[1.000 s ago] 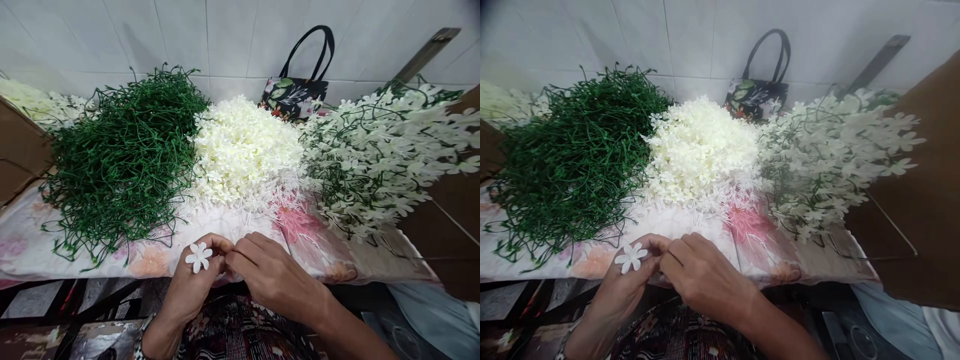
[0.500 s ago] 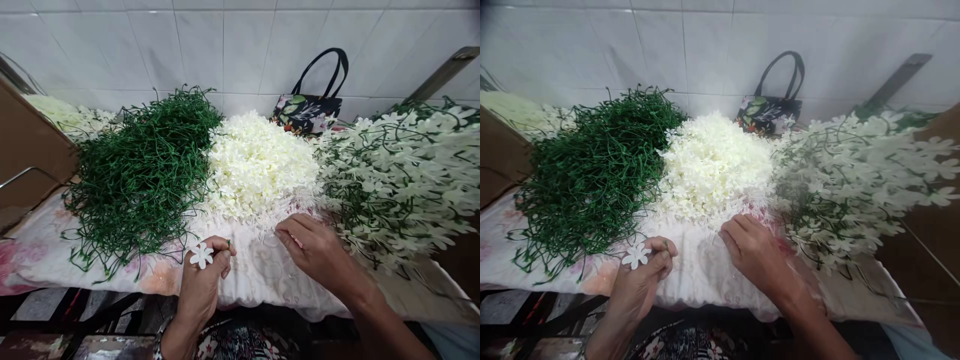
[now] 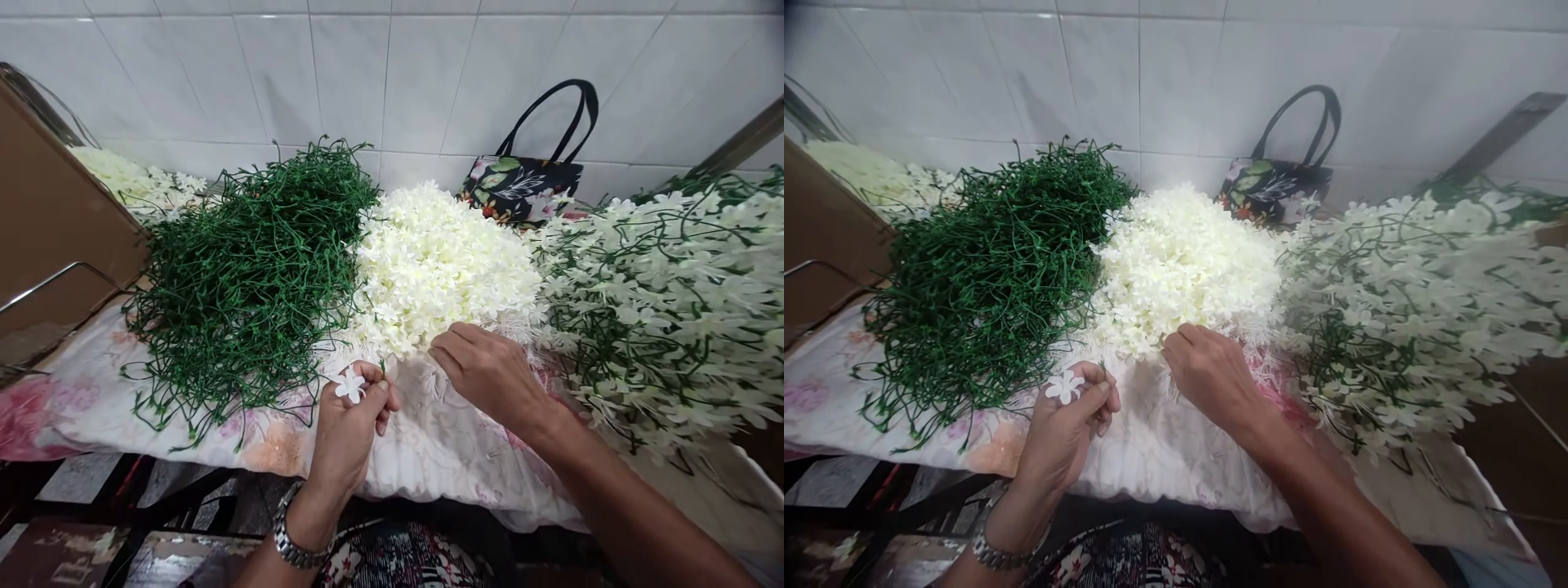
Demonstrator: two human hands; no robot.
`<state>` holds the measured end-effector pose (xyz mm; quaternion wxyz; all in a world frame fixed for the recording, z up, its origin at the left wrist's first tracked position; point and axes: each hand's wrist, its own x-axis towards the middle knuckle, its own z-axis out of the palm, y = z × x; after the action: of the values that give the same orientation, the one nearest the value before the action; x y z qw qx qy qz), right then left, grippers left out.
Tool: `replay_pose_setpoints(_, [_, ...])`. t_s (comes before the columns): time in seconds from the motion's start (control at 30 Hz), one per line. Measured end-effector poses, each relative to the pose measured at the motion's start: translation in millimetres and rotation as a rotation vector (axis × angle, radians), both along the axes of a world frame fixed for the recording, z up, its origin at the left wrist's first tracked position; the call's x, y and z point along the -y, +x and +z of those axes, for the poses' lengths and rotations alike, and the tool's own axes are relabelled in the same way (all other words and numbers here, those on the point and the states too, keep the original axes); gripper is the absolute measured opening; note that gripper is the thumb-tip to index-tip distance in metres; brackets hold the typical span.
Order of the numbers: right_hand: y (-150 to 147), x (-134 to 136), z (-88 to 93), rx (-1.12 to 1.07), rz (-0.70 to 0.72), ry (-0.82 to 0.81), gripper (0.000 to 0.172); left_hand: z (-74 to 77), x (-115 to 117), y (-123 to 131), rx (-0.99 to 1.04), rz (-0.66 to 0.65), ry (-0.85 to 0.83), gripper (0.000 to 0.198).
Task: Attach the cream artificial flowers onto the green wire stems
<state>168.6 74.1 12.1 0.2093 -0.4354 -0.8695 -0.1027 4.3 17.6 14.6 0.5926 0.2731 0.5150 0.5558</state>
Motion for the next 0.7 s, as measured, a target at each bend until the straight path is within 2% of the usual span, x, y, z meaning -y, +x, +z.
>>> replay_pose_setpoints(0.13, [8.6,7.9,9.7,-0.149,-0.042,-0.103,0.017,-2.3,0.8,6.9,0.057,0.000,0.029,0.013])
replay_pose_setpoints(0.33, [8.1,28.4,17.3,-0.630,-0.023,-0.621,0.017,-0.5,4.9,16.3,0.097,0.025,0.068,0.011])
replay_pose_setpoints(0.4, [5.8,35.5,15.6,-0.689,-0.004,-0.656,0.017,-1.6,8.0,16.8,0.089,0.020,0.083,0.009])
replay_pose_setpoints(0.5, [0.4,44.0,12.1,-0.697,0.010,-0.605,0.014,-5.5,13.9,13.7,0.055,-0.005,0.129,0.005])
replay_pose_setpoints(0.7, [-13.2,59.2,7.2,-0.686,0.062,-0.610,0.017,-17.1,25.4,2.9,-0.087,-0.159,0.158,0.006])
